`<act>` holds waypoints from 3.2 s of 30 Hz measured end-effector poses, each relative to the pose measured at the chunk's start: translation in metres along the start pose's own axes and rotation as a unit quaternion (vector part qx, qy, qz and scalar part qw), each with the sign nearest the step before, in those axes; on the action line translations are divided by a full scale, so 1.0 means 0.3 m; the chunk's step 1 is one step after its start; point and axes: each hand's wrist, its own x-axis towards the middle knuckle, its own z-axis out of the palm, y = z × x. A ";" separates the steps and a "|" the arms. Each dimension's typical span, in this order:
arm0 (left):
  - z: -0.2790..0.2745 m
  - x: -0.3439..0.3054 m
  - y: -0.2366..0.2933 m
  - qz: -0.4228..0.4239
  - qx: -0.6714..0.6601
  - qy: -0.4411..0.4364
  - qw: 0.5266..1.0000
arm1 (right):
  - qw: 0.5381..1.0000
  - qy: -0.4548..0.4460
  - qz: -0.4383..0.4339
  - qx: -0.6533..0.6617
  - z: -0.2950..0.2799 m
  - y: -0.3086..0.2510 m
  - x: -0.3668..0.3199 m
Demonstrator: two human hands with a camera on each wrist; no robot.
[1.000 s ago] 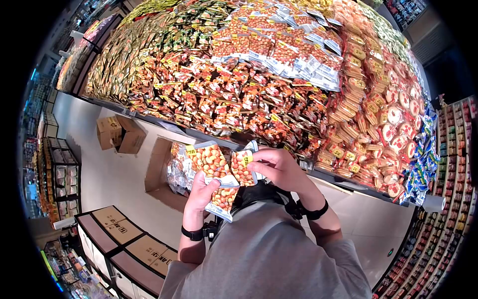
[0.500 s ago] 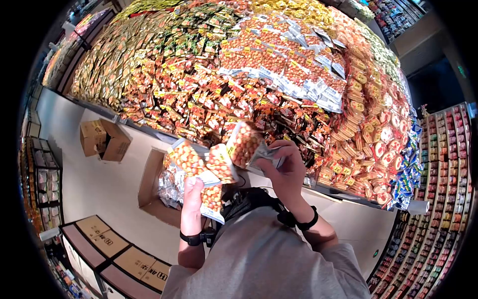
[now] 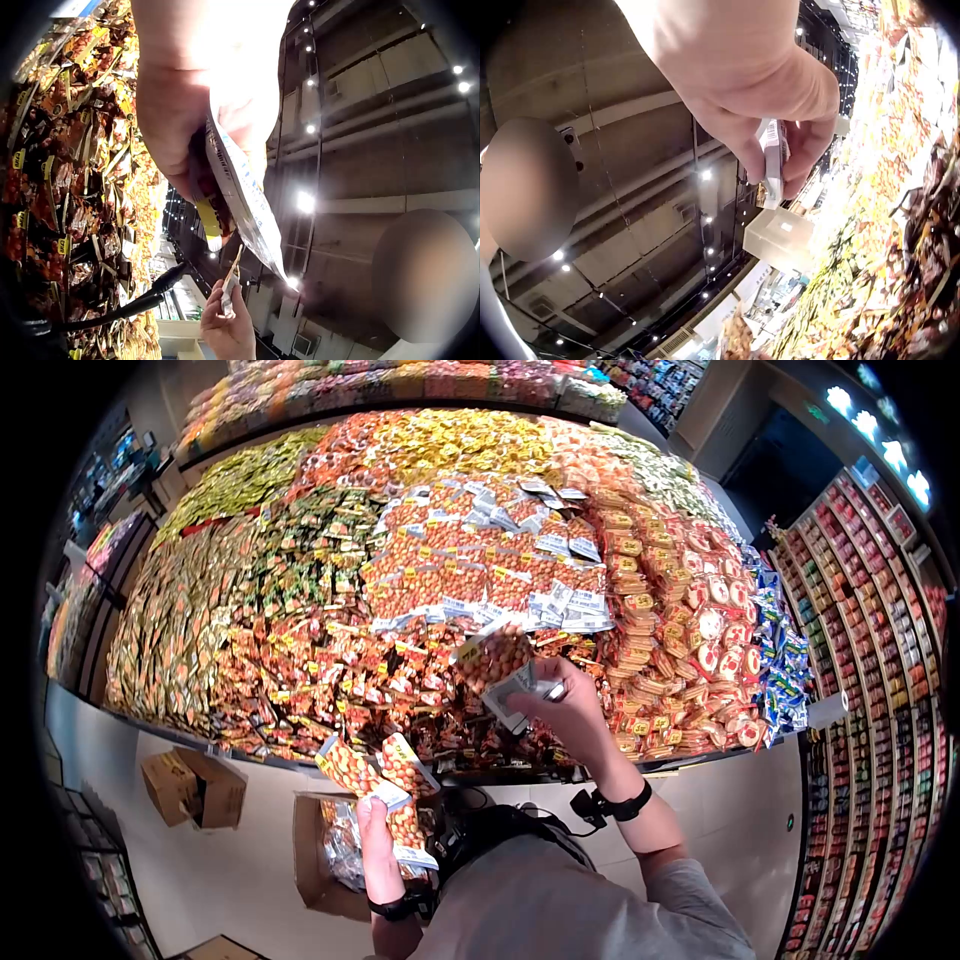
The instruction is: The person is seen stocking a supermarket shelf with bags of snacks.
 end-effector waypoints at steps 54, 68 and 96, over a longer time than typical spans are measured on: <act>0.404 0.170 0.149 -0.073 0.017 -0.133 0.988 | 0.979 -0.155 0.024 0.128 0.161 0.017 0.096; 0.343 0.140 0.059 -0.083 0.042 0.019 0.995 | 0.989 0.131 -0.047 -0.055 -0.562 0.030 0.962; 0.451 0.020 0.012 -0.079 0.025 0.147 0.986 | 0.693 -0.027 0.008 -0.721 -0.569 0.262 1.294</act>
